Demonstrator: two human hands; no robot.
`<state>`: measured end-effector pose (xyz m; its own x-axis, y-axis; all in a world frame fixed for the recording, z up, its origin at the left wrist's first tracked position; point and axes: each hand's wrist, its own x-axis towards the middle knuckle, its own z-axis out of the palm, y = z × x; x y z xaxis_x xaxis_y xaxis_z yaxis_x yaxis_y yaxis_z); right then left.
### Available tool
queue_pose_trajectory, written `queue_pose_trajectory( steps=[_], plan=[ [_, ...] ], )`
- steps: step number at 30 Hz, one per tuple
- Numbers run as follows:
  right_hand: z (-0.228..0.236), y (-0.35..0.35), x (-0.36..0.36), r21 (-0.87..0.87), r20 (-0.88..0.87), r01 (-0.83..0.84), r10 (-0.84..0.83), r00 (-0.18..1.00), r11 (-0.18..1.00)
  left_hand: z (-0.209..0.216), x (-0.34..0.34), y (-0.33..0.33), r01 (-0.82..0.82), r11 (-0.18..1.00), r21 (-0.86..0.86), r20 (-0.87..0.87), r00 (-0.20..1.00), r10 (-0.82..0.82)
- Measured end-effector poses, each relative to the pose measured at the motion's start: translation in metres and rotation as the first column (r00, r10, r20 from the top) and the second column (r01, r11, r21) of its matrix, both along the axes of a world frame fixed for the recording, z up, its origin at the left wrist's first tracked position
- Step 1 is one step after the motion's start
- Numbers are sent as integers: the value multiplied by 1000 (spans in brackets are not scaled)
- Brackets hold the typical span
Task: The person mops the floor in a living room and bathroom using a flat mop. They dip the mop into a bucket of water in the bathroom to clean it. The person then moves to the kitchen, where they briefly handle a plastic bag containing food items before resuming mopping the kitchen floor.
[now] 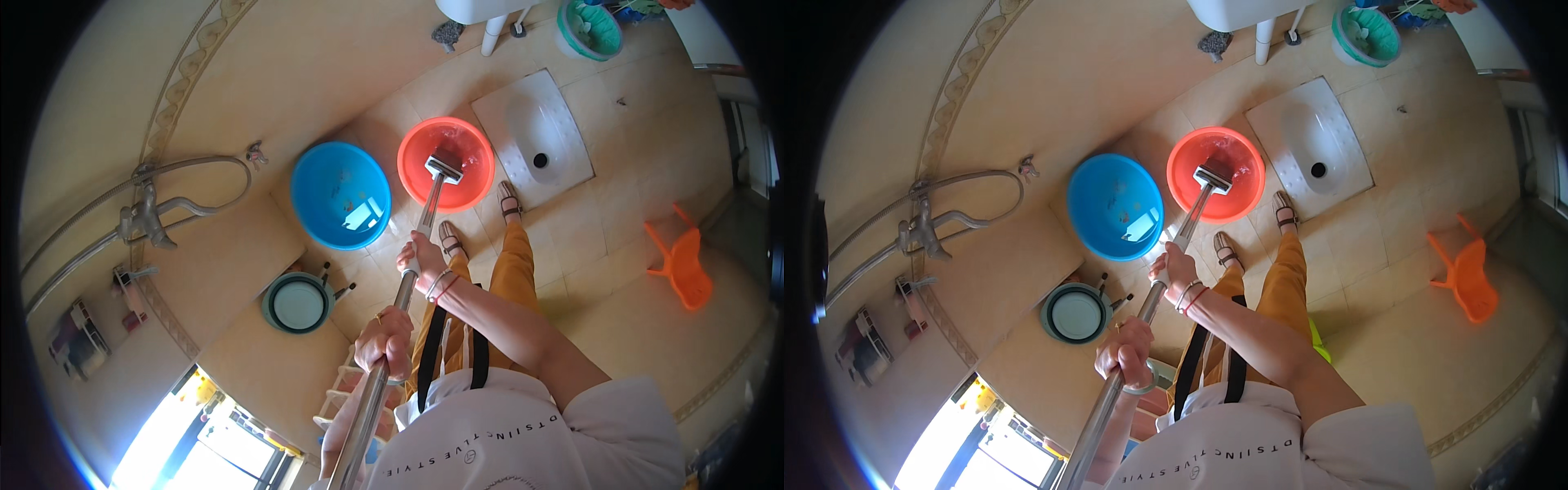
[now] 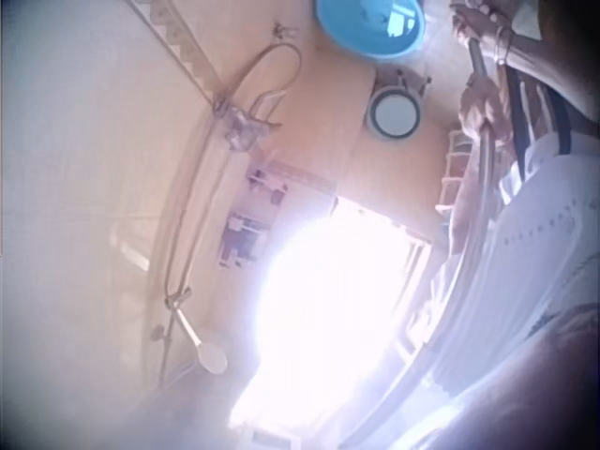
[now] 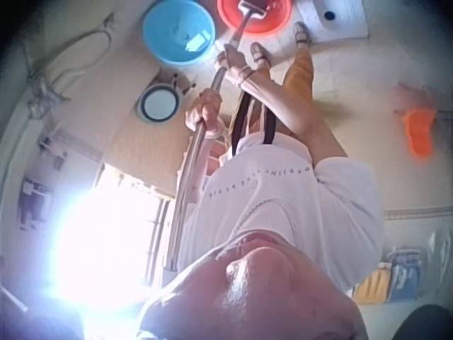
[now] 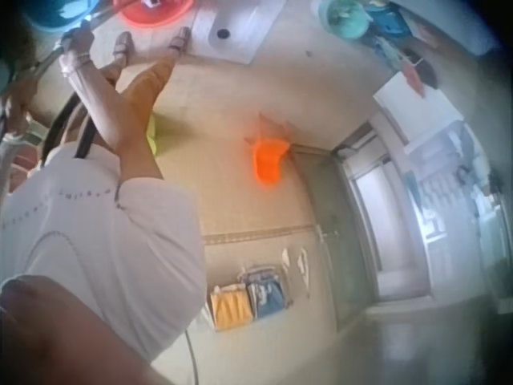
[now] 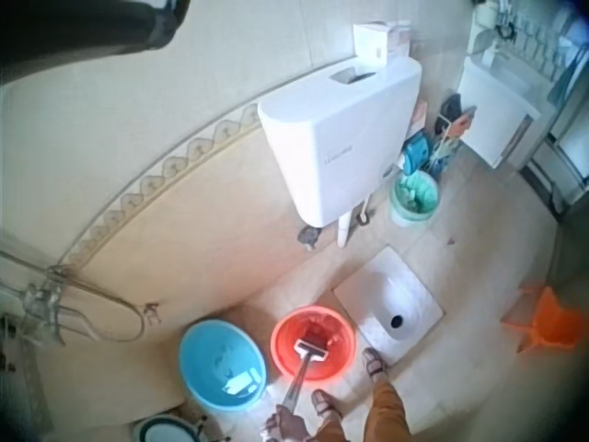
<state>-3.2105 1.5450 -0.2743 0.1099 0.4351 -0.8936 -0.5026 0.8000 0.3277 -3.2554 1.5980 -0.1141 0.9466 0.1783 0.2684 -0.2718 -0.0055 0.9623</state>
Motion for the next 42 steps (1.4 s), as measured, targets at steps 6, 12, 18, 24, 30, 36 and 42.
queue_pose_trajectory(
  steps=[6,12,18,24,30,36,42],
  plan=[
    [-125,-7,19,162,-154,18,7,988,987,9,7,-3,-12,999,43,-71,997,15],
    [-238,-3,28,110,-40,-7,11,999,994,17,4,7,26,992,122,-176,984,-4],
    [-256,-15,38,47,51,46,-49,998,998,14,4,14,145,983,112,-142,981,-129],
    [-127,-5,-9,304,-128,167,-134,983,938,3,-5,5,61,998,20,40,997,-62],
    [0,7,-13,125,-52,130,-124,991,984,0,3,9,65,998,-27,69,996,-63],
    [-48,5,8,75,-67,-15,20,998,997,-1,4,19,78,997,21,-4,997,-78],
    [-183,2,28,151,-107,-28,44,993,988,15,26,20,95,992,85,-131,988,-83]
  ],
)
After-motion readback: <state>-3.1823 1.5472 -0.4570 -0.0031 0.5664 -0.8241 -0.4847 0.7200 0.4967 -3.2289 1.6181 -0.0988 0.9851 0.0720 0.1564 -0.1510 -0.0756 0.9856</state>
